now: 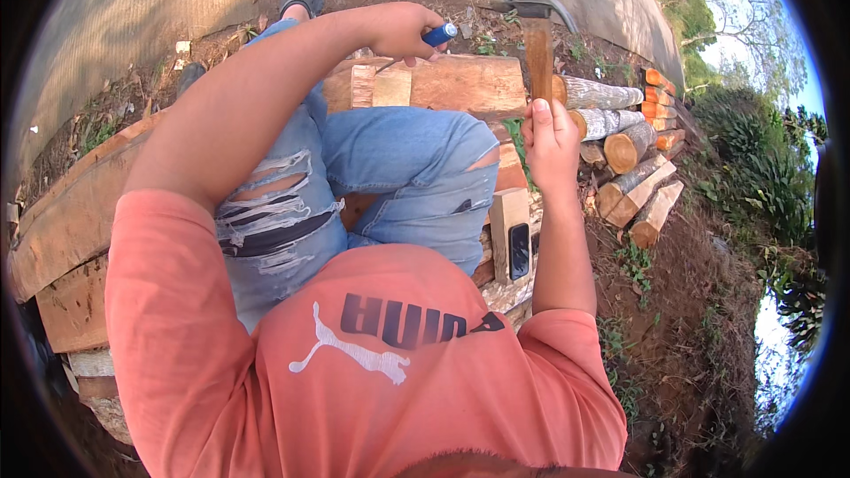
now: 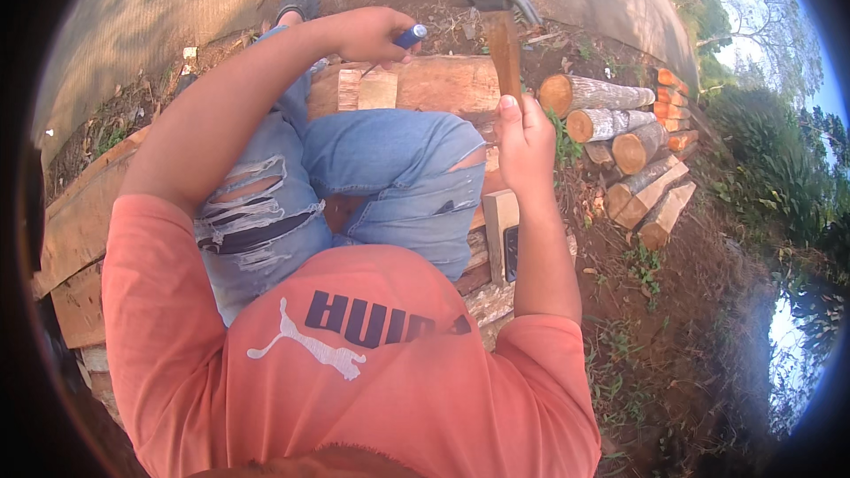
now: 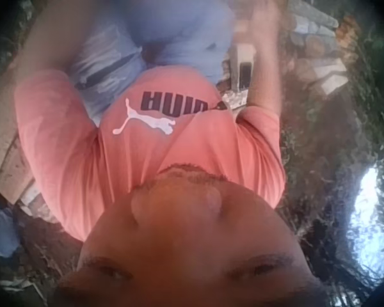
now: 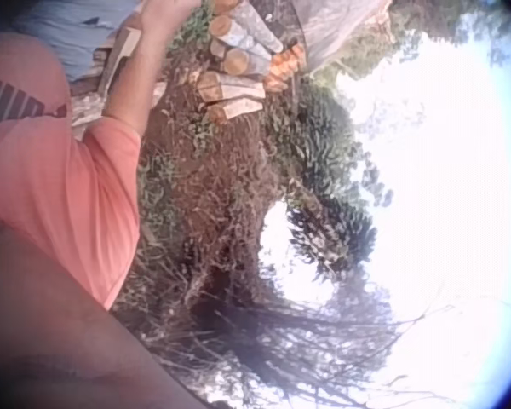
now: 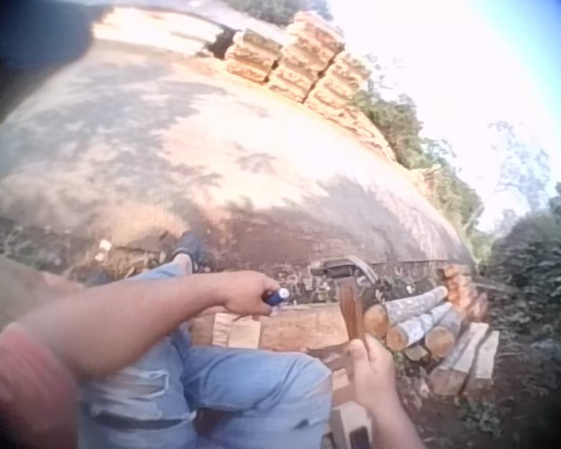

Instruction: The person sits on a log and uses a hammer and a metal wedge to split small pieces of wood. They repeatedly position the wedge on the wood and strike it with the hammer to separate the pieces.

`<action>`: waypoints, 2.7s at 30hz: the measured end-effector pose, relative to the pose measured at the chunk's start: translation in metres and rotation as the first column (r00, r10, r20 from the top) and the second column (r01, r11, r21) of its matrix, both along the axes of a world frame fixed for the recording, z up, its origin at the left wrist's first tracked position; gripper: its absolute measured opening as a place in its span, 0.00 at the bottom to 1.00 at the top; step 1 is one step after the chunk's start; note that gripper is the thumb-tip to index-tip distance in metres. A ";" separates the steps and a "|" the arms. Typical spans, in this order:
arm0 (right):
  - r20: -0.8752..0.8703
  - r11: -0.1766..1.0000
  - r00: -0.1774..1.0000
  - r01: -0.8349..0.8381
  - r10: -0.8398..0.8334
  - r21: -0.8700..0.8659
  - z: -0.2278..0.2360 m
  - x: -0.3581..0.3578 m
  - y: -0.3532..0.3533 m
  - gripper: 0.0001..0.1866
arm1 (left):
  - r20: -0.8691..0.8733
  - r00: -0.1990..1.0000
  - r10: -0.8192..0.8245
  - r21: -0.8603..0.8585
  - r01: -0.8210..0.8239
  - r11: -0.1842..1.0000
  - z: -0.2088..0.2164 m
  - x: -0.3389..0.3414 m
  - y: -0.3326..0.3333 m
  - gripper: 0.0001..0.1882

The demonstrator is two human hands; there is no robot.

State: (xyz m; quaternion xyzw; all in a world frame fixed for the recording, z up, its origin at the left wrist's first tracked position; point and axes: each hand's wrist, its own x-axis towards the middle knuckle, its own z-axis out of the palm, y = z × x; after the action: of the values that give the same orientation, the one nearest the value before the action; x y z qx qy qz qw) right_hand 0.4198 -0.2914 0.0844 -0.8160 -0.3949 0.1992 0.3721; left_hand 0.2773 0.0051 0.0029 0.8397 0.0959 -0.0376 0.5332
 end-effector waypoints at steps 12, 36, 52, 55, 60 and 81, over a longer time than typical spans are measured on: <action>-0.102 0.988 0.993 0.068 -0.055 0.138 0.016 -0.010 0.004 0.19 | -0.066 0.998 -0.022 0.008 0.023 1.000 -0.005 0.002 0.007 0.13; 0.534 0.960 0.803 -0.173 0.266 -0.218 0.013 -0.002 0.018 0.22 | -0.066 0.998 -0.017 0.088 0.023 0.996 -0.005 0.000 -0.001 0.11; 0.448 0.969 0.876 -0.073 0.175 -0.235 0.006 -0.020 0.019 0.23 | -0.087 0.996 -0.010 0.162 0.024 0.987 -0.001 0.002 0.000 0.07; 0.080 1.000 0.997 -0.007 0.008 -0.011 0.021 -0.011 0.013 0.23 | -0.087 0.996 -0.011 0.194 0.028 0.981 -0.004 0.003 -0.001 0.08; 0.505 0.985 0.847 -0.135 0.169 -0.104 -0.004 -0.007 0.015 0.23 | -0.066 0.997 -0.026 0.193 0.038 0.980 -0.004 0.005 -0.001 0.11; -0.224 0.978 0.971 0.126 -0.087 0.164 0.018 -0.014 0.015 0.21 | -0.094 0.996 -0.004 0.197 0.023 0.980 0.001 0.003 0.000 0.08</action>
State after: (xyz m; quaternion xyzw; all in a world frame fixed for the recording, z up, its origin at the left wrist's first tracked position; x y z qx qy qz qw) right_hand 0.4063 -0.2769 0.1022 -0.7734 -0.3236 0.2304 0.4941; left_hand 0.2808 0.0049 0.0038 0.8866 0.1181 -0.0704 0.4417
